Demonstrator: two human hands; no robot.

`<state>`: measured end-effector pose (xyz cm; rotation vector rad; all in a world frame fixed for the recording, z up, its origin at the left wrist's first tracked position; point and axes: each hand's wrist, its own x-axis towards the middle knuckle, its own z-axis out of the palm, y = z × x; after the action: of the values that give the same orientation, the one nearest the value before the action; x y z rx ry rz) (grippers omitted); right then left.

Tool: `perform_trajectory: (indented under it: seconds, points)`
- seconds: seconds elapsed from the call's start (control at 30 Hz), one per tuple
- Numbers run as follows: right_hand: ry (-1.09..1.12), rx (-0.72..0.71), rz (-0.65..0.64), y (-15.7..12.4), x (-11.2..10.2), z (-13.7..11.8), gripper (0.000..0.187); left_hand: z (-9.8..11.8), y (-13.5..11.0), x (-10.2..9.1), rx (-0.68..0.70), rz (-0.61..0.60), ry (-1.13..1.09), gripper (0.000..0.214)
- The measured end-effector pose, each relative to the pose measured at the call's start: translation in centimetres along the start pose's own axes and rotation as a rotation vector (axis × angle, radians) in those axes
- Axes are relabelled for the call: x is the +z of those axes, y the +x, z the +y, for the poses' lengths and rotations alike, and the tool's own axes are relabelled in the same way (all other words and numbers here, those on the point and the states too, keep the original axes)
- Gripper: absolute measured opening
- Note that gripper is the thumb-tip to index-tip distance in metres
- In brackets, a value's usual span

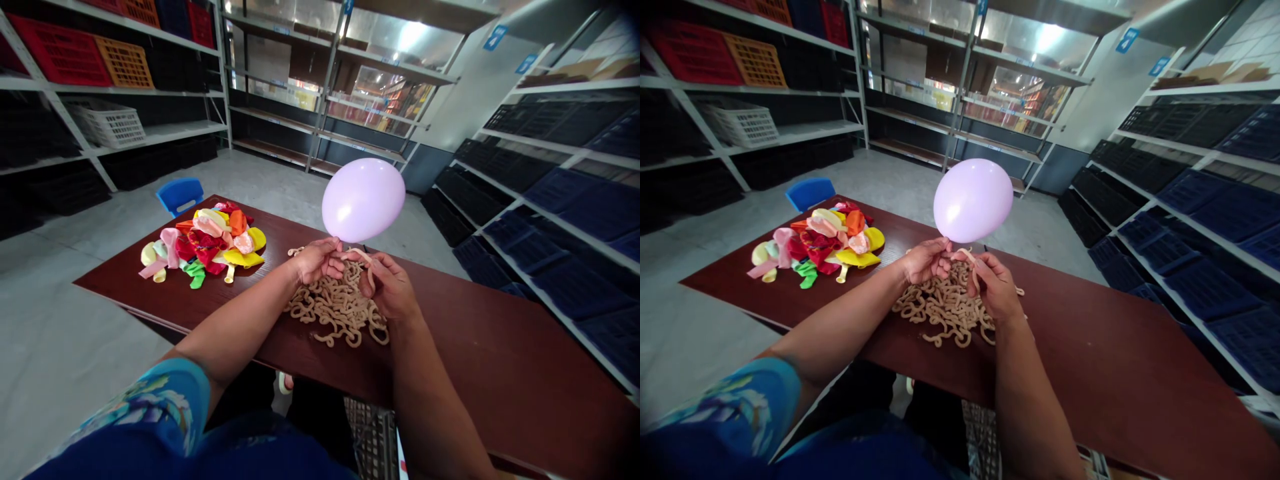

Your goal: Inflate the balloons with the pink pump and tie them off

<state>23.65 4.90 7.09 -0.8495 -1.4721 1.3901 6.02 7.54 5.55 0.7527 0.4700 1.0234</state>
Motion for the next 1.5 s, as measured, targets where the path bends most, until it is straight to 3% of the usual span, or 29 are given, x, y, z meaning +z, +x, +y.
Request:
perform_trajectory:
  seconds: [0.17, 0.43, 0.93, 1.13, 1.33, 1.5]
  points:
    - [-0.005, -0.034, 0.031, 0.0, 0.0, -0.1, 0.023, -0.1, 0.1, -0.2, -0.034, 0.005, 0.058, 0.017]
    - [0.177, -0.156, 0.005, -0.1, -0.1, -0.3, 0.011, -0.3, 0.0, -0.2, -0.126, -0.046, 0.144, 0.021]
    - [0.06, -0.172, 0.102, 0.0, -0.4, -0.3, 0.023, -1.0, 0.2, 0.1, -0.14, -0.008, 0.168, 0.018]
    - [0.088, -0.208, 0.097, 0.0, -0.3, -0.3, 0.02, -1.2, 0.2, 0.3, -0.167, -0.025, 0.143, 0.018]
    - [0.138, -0.178, 0.18, 0.3, -0.2, -0.7, 0.022, -1.8, 0.8, -0.1, 0.043, 0.132, 0.32, 0.021]
    - [0.082, -0.151, 0.15, 0.4, -0.1, -2.4, 0.019, -0.9, 1.2, -1.4, 0.401, 0.368, 0.791, 0.024]
